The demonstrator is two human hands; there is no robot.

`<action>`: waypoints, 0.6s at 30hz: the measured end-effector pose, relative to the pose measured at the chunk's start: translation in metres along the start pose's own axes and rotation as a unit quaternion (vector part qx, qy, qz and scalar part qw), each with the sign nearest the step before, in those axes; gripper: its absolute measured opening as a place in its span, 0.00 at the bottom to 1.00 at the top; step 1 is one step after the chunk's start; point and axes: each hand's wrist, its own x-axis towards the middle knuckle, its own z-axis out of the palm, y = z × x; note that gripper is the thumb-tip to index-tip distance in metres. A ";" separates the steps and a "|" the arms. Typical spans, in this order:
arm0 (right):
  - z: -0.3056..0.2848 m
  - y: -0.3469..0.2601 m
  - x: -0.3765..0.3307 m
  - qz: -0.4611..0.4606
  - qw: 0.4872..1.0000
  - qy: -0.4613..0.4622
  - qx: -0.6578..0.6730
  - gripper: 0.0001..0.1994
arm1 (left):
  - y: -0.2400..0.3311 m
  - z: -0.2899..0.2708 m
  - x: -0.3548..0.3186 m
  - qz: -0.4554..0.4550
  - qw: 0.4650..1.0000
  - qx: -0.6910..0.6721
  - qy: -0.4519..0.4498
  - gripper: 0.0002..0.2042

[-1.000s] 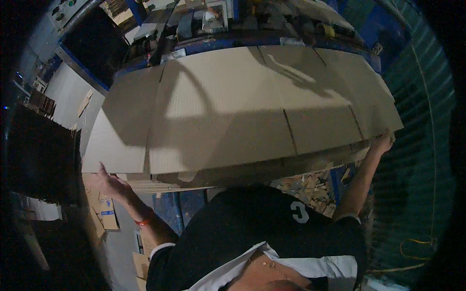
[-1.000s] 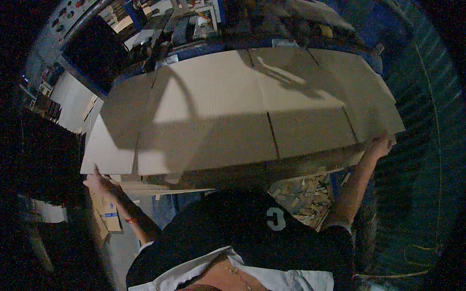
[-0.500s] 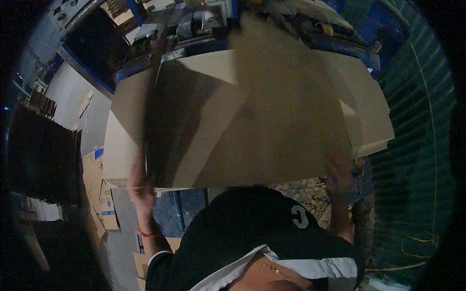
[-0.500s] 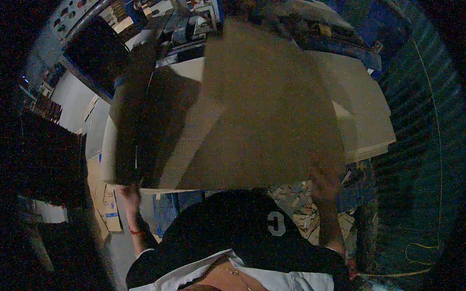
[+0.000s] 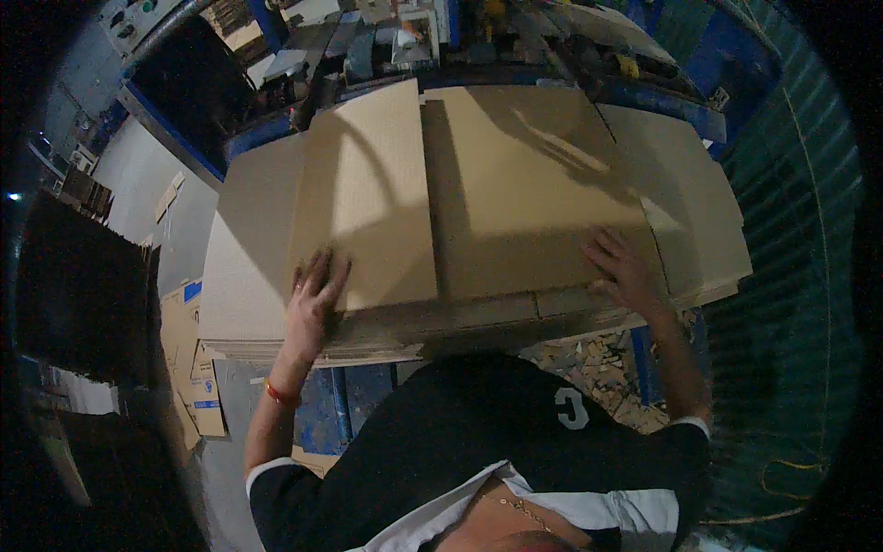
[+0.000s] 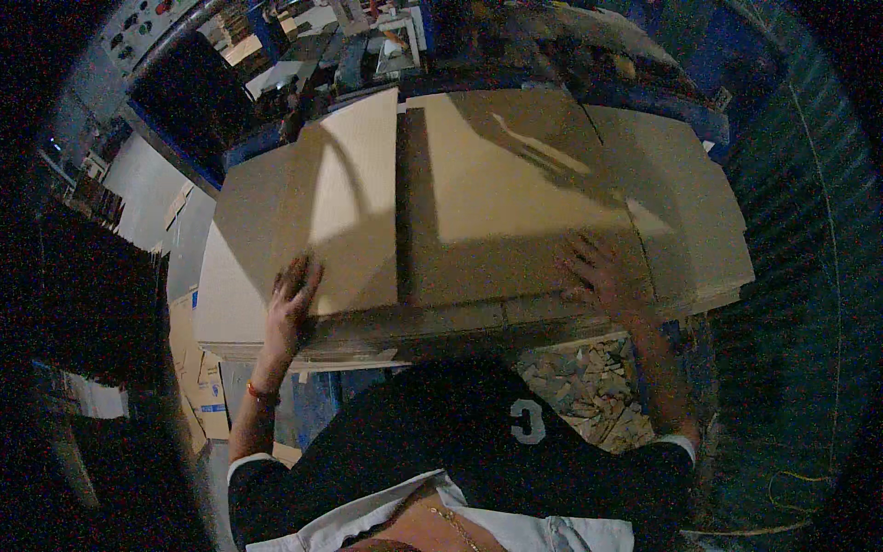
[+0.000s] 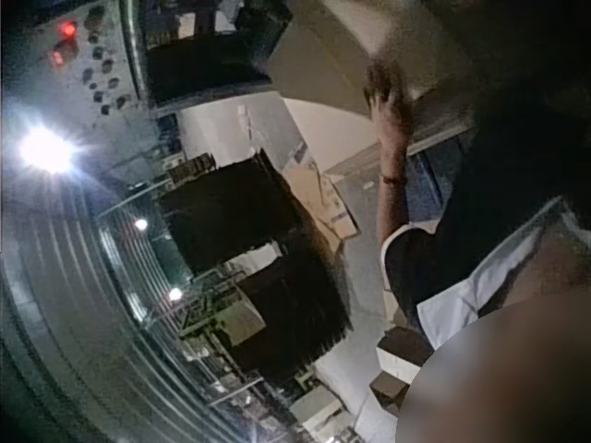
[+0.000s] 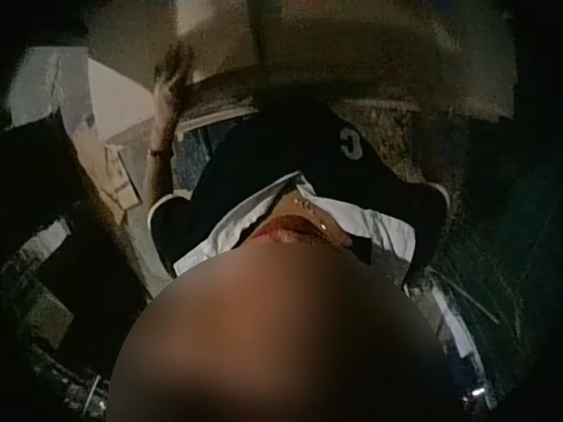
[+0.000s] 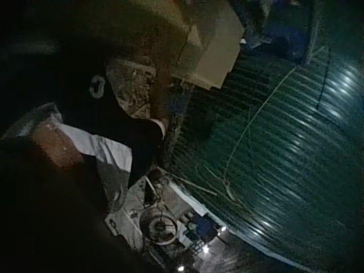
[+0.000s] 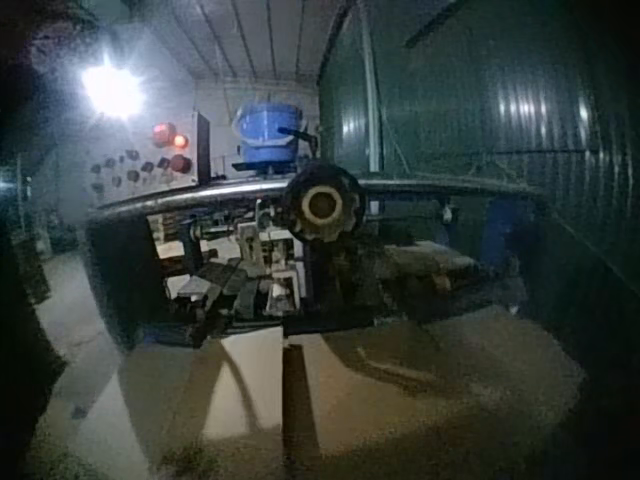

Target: The person repeatedly picks up flat cardboard sheets from a nearby stack and feeds them one by one into a blue industrial machine. The hands align each sheet and push it into the machine's intake, then return to the stack for the next piece.

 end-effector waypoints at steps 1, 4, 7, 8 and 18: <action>0.001 0.010 0.009 0.010 0.999 -0.005 -0.035 0.29 | -0.006 0.004 0.010 -0.003 1.000 -0.006 0.010 0.29; 0.003 0.039 0.055 0.099 0.993 -0.051 -0.047 0.29 | -0.025 0.016 0.047 -0.012 0.998 -0.044 0.051 0.33; 0.001 0.066 0.110 0.128 0.989 -0.066 -0.018 0.31 | -0.045 0.036 0.107 -0.018 0.988 -0.056 0.140 0.30; 0.003 0.072 0.130 0.139 0.989 -0.052 -0.013 0.31 | -0.054 0.041 0.131 -0.031 0.988 -0.044 0.145 0.30; -0.015 0.095 0.066 0.292 0.945 0.145 -0.039 0.35 | -0.103 0.007 0.084 -0.110 0.954 0.075 0.268 0.36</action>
